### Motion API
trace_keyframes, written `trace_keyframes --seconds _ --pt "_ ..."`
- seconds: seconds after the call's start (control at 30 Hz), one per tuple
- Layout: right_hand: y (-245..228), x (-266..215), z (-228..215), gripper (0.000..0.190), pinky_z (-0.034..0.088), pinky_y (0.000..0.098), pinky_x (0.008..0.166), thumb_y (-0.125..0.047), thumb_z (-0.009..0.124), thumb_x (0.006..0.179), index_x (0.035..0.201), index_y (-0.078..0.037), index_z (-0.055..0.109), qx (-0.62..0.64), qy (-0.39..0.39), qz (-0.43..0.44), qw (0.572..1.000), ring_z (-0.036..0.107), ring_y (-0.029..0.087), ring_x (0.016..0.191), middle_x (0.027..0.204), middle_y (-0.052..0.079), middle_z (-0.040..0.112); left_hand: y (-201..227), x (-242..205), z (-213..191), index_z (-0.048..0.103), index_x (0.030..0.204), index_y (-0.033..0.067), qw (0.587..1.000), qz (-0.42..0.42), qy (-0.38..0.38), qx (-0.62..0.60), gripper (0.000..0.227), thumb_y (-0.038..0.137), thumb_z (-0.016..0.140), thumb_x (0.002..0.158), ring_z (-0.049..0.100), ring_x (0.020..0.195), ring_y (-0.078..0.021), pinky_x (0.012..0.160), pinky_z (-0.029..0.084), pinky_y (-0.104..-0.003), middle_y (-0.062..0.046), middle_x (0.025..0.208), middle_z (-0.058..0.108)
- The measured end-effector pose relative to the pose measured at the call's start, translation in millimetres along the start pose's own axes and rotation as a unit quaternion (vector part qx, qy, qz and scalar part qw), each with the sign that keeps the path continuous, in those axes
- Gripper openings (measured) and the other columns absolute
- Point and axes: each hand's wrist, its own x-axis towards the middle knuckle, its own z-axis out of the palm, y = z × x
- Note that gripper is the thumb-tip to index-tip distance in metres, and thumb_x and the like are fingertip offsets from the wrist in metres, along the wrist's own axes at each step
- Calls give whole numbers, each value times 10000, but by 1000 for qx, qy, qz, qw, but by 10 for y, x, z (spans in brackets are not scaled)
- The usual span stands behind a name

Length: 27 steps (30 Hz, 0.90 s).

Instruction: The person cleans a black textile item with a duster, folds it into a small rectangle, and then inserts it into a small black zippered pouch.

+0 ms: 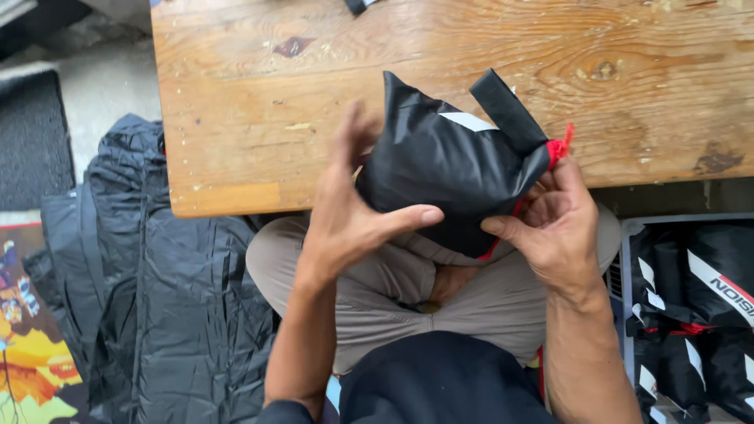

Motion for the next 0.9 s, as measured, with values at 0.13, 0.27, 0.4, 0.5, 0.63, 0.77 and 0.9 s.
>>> trace_keyframes --seconds 0.13,0.27,0.4,0.5,0.63,0.77,0.9 --pt "4 -103 -31 1003 463 316 1010 -156 808 516 1382 24 333 58 -59 2 997 538 199 1177 1250 142 543 -171 119 0 575 1178 59 994 50 -81 -57 858 418 894 466 509 1174 -247 1015 421 -351 -111 1181 546" --pt "41 -25 142 1000 430 341 1083 -268 818 463 1328 -24 379 -36 33 -62 997 496 180 1221 1286 125 522 -100 102 113 551 1220 72 993 47 -84 -71 887 404 904 477 495 1093 -234 1007 438 -365 -86 1097 490" --pt "-49 114 198 692 533 395 990 -234 837 532 1110 24 557 -76 88 -166 979 613 247 1048 1088 173 615 -84 120 190 571 1125 56 973 -27 -45 -226 739 270 894 496 598 1078 -149 998 496 -289 -54 1112 631" --pt "38 298 63 483 452 463 1078 -484 571 777 978 -46 600 -61 27 -256 964 565 311 1122 1061 171 614 -161 214 148 574 1008 97 972 108 14 -207 492 424 717 669 647 1016 -195 993 444 -324 -53 1031 674" --pt "-407 530 43 373 306 406 1304 -69 649 861 1199 -127 502 -105 -128 -292 942 209 289 1564 1624 173 169 -194 428 -59 535 984 147 932 343 115 -43 291 383 371 1027 595 1186 -324 1173 203 -423 -10 1048 690" --pt "-302 780 -355 998 507 294 834 -227 946 697 1437 -23 308 263 -226 24 938 620 207 1046 1246 119 566 -177 600 -82 569 955 262 881 436 163 82 171 359 435 1000 368 1283 -342 1155 125 -505 36 1121 619" --pt "-200 1064 -497 333 449 495 829 -295 666 752 984 -101 527 401 -233 154 873 619 304 943 933 33 606 -265 731 -172 609 1066 447 893 416 102 139 196 337 706 936 60 1402 -394 1190 9 -583 -43 1404 388"
